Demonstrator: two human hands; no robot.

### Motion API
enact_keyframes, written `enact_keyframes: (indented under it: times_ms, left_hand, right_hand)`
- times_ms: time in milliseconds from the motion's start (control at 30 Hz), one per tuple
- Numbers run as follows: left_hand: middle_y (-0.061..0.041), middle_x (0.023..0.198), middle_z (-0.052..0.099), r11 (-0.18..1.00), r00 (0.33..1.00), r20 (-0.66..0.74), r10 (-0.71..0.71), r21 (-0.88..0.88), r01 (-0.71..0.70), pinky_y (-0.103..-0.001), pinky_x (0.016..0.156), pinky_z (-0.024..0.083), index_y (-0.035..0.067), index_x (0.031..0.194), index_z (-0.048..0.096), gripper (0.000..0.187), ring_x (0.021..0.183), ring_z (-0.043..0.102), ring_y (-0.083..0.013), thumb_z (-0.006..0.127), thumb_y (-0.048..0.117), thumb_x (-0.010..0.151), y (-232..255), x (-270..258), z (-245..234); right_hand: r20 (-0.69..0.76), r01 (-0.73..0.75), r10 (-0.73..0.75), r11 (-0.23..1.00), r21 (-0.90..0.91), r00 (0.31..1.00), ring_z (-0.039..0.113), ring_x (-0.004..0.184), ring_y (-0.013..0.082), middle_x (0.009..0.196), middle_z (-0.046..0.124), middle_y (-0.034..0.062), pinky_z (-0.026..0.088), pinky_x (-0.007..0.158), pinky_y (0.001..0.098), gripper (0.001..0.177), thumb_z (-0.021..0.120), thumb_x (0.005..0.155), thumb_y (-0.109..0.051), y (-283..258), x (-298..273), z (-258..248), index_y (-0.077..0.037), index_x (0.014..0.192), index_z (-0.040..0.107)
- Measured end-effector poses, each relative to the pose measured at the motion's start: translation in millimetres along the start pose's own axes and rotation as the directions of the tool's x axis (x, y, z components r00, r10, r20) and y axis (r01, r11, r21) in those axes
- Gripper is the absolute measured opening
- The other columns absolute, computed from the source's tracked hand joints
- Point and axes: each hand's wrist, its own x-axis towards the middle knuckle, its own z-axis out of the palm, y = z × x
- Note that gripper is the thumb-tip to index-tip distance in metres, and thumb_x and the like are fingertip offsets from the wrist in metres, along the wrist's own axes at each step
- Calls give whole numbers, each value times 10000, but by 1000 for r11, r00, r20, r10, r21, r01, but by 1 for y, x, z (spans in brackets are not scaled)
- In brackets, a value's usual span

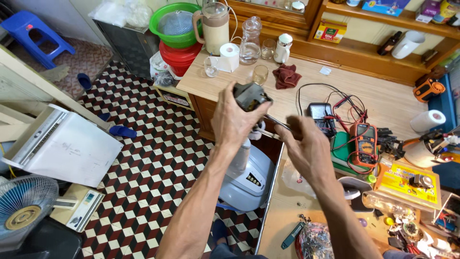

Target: The person disassembles a small motor, removes the rotor, and applies lubricant to the stator windings. They then reassemble the motor components and test the assembly by rotating the shaft.

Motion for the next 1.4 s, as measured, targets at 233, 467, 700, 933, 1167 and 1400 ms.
enact_keyframes:
  times_ms: [233, 467, 700, 933, 1167, 1400]
  left_hand:
    - [-209, 1377, 583, 997, 994, -72, 78, 13, -77, -438, 1024, 521, -2, 1427, 475, 1011, 1240, 620, -337, 872, 579, 701, -12, -3, -1]
    - [-209, 1382, 568, 998, 999, -14, 43, -56, -43, -434, 1019, 512, -2, 1440, 460, 1043, 1243, 607, -332, 858, 595, 682, -12, -3, -3]
    - [-211, 1311, 578, 992, 991, -47, 125, 8, -124, -449, 1049, 490, -24, 1414, 489, 1011, 1254, 567, -331, 873, 590, 708, -16, 2, -4]
    - [-207, 1296, 591, 992, 991, -43, 124, 0, -124, -447, 1041, 489, -34, 1381, 510, 999, 1244, 574, -337, 881, 583, 688, -18, 5, -2]
    - [-212, 1262, 591, 990, 987, -83, 141, 28, -139, -447, 1021, 490, -35, 1338, 518, 974, 1218, 568, -346, 900, 572, 679, -20, 5, 3]
    - [-192, 1259, 580, 993, 988, -97, 117, 17, -116, -460, 1009, 495, -17, 1330, 521, 966, 1219, 559, -341, 900, 575, 667, -18, 4, 6]
  right_hand:
    - [-78, 56, -52, 997, 52, 996, 661, 684, 300, 852, 682, 165, 508, 618, 415, 245, 657, 985, -238, 1, -7, 12, 6, 990, 637]
    - [-74, 243, -248, 968, -68, 966, 615, 689, 302, 760, 612, 140, 495, 637, 429, 216, 635, 1014, -182, 8, -5, 7, -8, 887, 631]
    - [-78, 256, -257, 966, -27, 963, 600, 693, 327, 763, 591, 152, 485, 639, 440, 237, 618, 1037, -177, 7, 0, 14, -3, 876, 605]
    - [0, 122, -122, 992, 15, 993, 578, 616, 322, 719, 582, 168, 460, 596, 440, 291, 630, 1031, -222, 5, -1, 5, 7, 853, 611]
    - [27, -56, 53, 987, 150, 998, 561, 542, 241, 658, 603, 130, 462, 527, 392, 322, 576, 1048, -291, 1, 0, 9, -28, 877, 650]
    - [392, -561, 402, 589, 581, 828, 402, 418, 141, 492, 474, 34, 300, 410, 297, 571, 507, 1050, -461, 17, 17, 13, -68, 637, 533]
